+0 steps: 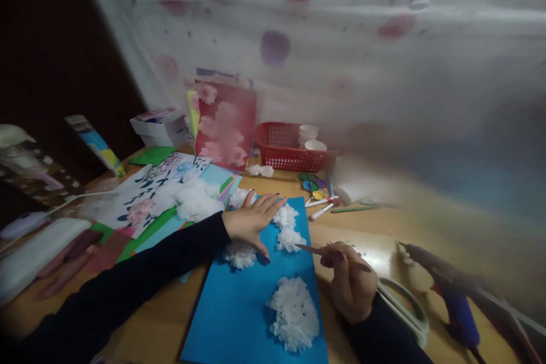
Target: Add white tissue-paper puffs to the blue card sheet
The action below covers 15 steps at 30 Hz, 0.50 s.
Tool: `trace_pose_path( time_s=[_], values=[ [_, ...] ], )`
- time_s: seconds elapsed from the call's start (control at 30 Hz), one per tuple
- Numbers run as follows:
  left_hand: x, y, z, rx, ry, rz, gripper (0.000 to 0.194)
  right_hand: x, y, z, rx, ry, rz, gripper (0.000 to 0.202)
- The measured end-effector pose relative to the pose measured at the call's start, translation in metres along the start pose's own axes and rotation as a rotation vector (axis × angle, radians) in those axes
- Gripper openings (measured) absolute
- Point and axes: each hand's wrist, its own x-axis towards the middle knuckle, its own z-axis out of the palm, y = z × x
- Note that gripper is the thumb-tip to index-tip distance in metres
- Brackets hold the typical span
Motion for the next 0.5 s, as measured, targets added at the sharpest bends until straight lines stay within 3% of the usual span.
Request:
trace_pose_path(
  time_s=[0.13, 0.3, 0.5],
  values=[
    [-0.008, -0.018, -0.032, -0.027, 0.014, -0.075, 0.111, 0.002, 0.001, -0.001, 0.044, 0.027, 0.046, 0.033],
    [-0.027, -0.057, -0.072, -0.023, 0.142, -0.397, 0.043, -0.001, 0.010, -0.002, 0.053, 0.038, 0.133, 0.035],
    [-0.061, -0.108, -0.094, 0.127, 0.279, -0.816, 0.034, 0.002, 0.011, -0.002, -0.028, 0.051, 0.163, 0.038]
  ],
)
